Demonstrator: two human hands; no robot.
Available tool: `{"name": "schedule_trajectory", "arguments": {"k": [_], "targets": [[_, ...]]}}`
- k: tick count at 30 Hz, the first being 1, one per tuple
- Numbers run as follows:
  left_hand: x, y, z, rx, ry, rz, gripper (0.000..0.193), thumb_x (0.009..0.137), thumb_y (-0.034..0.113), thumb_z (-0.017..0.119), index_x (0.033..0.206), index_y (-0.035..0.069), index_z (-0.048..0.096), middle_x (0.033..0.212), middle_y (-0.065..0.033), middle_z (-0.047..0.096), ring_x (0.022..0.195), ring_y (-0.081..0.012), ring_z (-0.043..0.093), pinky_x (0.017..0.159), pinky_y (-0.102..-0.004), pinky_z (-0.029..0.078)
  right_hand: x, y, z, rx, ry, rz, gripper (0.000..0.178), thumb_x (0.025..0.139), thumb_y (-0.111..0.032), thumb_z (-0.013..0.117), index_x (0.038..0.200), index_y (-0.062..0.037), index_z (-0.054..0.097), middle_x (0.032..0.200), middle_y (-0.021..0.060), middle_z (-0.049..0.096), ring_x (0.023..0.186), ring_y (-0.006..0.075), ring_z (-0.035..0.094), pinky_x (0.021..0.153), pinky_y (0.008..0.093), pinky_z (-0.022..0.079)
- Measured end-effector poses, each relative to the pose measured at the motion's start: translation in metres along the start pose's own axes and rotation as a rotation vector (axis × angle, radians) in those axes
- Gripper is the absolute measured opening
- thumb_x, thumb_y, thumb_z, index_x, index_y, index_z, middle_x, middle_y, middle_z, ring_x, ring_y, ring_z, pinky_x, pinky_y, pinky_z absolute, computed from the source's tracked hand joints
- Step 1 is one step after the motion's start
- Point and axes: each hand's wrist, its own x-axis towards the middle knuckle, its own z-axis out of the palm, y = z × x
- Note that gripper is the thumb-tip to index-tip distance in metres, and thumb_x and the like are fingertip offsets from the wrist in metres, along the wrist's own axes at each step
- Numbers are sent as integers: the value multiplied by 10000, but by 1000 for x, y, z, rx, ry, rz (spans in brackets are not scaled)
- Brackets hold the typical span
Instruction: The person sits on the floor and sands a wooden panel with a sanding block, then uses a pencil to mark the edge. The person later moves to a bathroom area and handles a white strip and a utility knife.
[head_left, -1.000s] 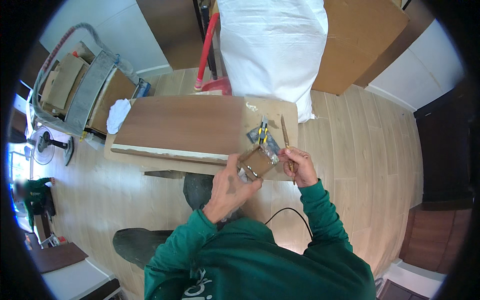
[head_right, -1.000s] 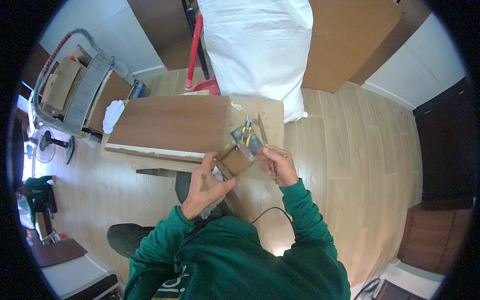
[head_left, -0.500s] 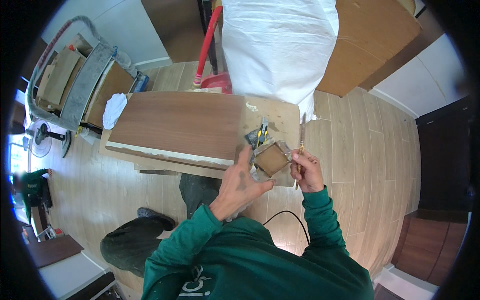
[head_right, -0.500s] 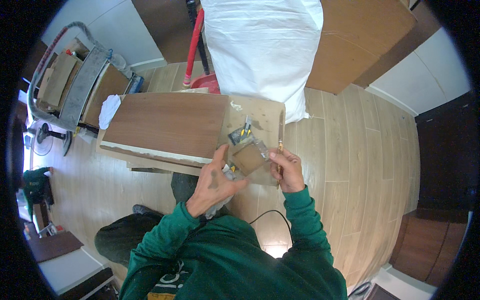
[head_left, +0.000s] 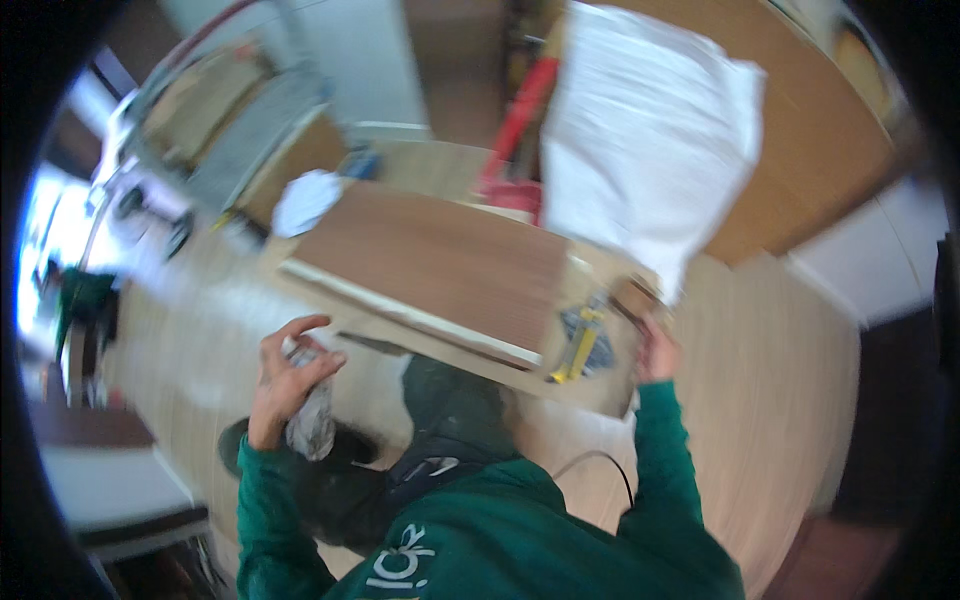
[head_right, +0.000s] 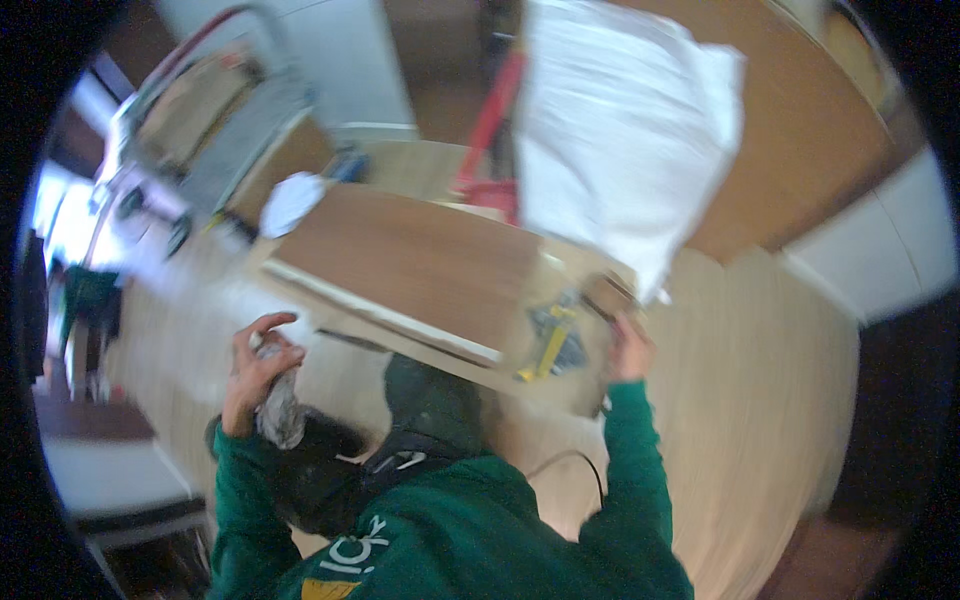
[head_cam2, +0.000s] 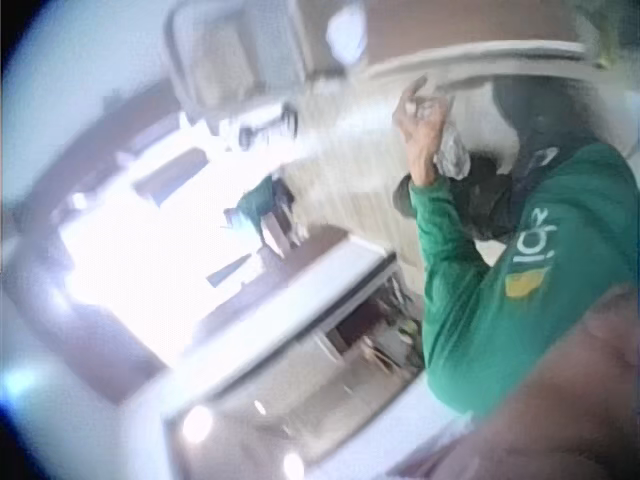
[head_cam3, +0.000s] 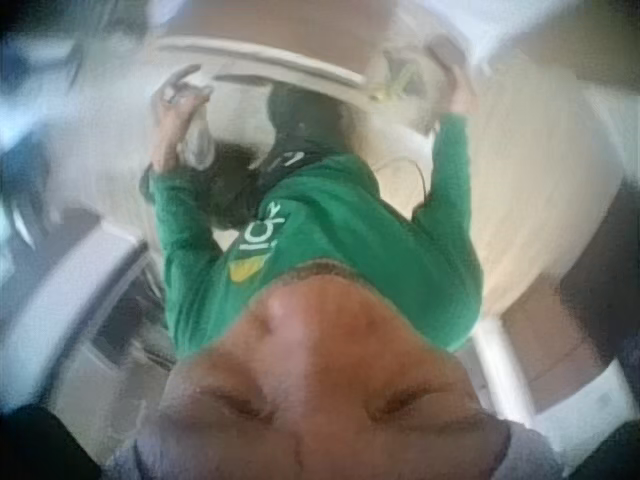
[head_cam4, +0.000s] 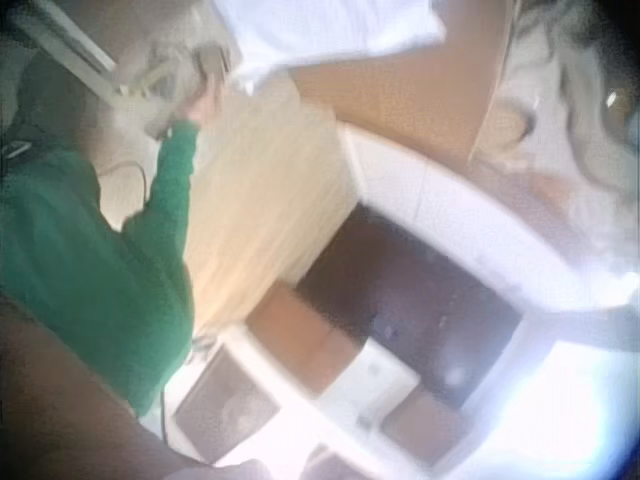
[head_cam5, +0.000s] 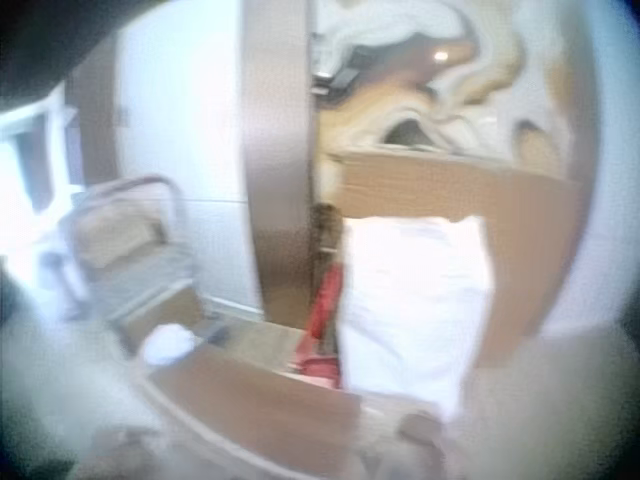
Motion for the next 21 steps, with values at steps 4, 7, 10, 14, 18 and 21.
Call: {"name": "schedule_trajectory", "arguments": {"k": [4,7,10,14,18,21], "targets": [[-11,-30,-62,-82,131,-14,407,778,204,765,1134,35,665,747,-53,646,719,-129,631,677,-285,511,6,11,-9,-249,-111,29,374,913,-276,605,1231,-82,632,1195,96,637,682,95,524,541,236,386],[-5,-48,-82,-207,172,-24,392,782,243,777,1078,10,664,793,-61,673,733,-144,653,684,-280,508,3,4,-16,-161,-207,102,488,924,-307,597,1311,-14,550,1287,129,581,1184,219,536,954,351,442],[13,-66,-93,-240,191,-62,376,782,236,761,1056,-7,675,794,-77,677,728,-149,645,703,-284,501,-7,-5,-14,-199,-81,45,317,925,-262,608,1127,-20,636,1064,128,662,907,189,635,750,305,516],[26,-92,-100,-69,282,-83,374,764,263,770,1002,-16,695,811,-95,684,721,-154,640,717,-289,502,-21,-12,3,-300,-73,-209,307,909,-281,632,1060,-19,680,952,111,679,881,245,629,766,345,515],[30,-110,-100,-265,241,-150,367,760,279,771,987,-3,708,875,-111,687,782,-161,642,734,-289,509,-25,-16,50,-745,-253,-818,356,901,-313,656,1042,13,683,934,127,669,864,269,619,760,358,513],[24,-117,-100,-276,249,-177,374,764,284,766,982,-15,708,901,-116,689,788,-170,643,739,-292,513,-22,-11,92,-246,-461,-304,368,886,-318,682,993,34,683,846,121,655,750,254,601,670,341,507]]}}
